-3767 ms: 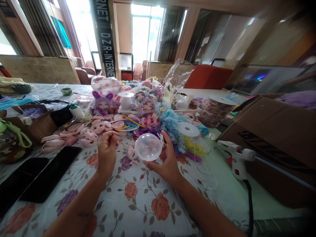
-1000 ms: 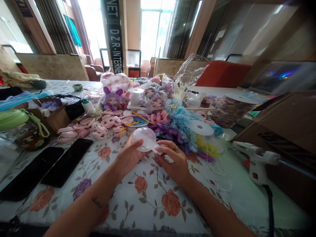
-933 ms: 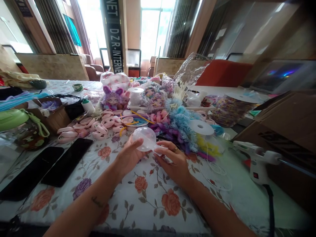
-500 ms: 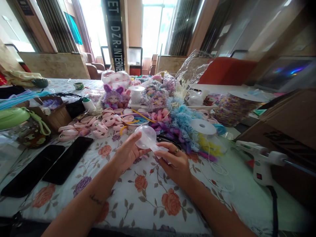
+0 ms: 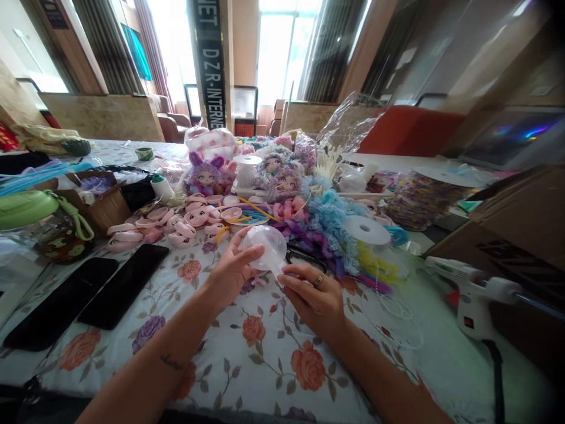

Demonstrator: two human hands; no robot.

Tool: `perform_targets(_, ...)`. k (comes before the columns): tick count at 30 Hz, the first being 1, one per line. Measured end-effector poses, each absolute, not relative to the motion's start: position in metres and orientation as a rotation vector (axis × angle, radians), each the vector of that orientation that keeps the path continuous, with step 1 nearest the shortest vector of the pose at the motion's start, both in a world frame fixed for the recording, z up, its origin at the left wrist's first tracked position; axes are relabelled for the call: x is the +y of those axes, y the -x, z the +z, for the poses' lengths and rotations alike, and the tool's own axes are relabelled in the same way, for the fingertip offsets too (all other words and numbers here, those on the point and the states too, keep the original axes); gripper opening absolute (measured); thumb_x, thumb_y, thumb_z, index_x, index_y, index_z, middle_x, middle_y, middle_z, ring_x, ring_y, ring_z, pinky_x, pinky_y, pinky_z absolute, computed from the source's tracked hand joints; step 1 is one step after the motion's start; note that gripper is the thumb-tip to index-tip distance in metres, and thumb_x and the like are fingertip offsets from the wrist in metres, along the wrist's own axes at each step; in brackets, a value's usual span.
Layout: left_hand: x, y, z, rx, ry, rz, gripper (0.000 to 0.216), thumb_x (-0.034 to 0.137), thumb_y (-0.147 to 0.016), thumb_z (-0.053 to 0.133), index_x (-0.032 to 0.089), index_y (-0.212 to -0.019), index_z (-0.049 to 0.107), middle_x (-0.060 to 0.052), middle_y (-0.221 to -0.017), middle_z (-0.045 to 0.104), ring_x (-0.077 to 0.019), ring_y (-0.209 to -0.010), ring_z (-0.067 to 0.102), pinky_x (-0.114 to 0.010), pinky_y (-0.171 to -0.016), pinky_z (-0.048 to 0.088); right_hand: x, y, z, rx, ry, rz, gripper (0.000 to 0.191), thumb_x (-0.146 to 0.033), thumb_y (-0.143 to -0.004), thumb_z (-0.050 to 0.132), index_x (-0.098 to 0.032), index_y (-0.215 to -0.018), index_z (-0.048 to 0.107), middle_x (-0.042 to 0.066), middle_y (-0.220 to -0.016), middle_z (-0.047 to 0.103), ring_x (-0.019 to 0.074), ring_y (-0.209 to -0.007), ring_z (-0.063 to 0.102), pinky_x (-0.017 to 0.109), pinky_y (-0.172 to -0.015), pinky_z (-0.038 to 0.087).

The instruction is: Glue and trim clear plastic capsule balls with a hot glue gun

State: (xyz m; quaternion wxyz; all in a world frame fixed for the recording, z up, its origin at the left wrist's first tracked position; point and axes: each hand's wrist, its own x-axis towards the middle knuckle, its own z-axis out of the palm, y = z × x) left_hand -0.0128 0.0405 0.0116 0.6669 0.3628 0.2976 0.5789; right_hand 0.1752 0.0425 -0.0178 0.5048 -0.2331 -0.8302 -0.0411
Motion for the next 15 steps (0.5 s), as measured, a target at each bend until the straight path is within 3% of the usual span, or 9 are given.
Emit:
perform_targets(4, 0.0406, 0.0132, 0.0127, 0.674, -0.819, 1.336, 0.049, 0.033, -0.076, 0.076, 0.015, -0.118, 0.059, -0.01, -0.109, 0.068, -0.0236, -0.094, 0.067, -0.033, -0.08, 0.056, 0.0427, -0.1746, -0.0177, -1.99, 0.555, -0.106, 0.027, -0.006, -0.084, 0.063, -0.024, -0.1, 0.072, 0.008, -0.092, 0.073, 0.0174, -0.076, 0.071, 0.026, -0.065, 0.06)
perform_targets(15, 0.0446, 0.019, 0.0166, 0.687, -0.782, 1.416, 0.061, 0.028, -0.074, 0.076, 0.018, -0.129, 0.051, -0.009, -0.107, 0.068, -0.0223, -0.093, 0.067, -0.031, -0.075, 0.057, 0.0426, -0.1731, -0.0144, -1.941, 0.564, -0.133, 0.024, -0.007, -0.08, 0.069, -0.023, -0.097, 0.071, 0.007, -0.091, 0.073, 0.0176, -0.077, 0.071, 0.027, -0.069, 0.061)
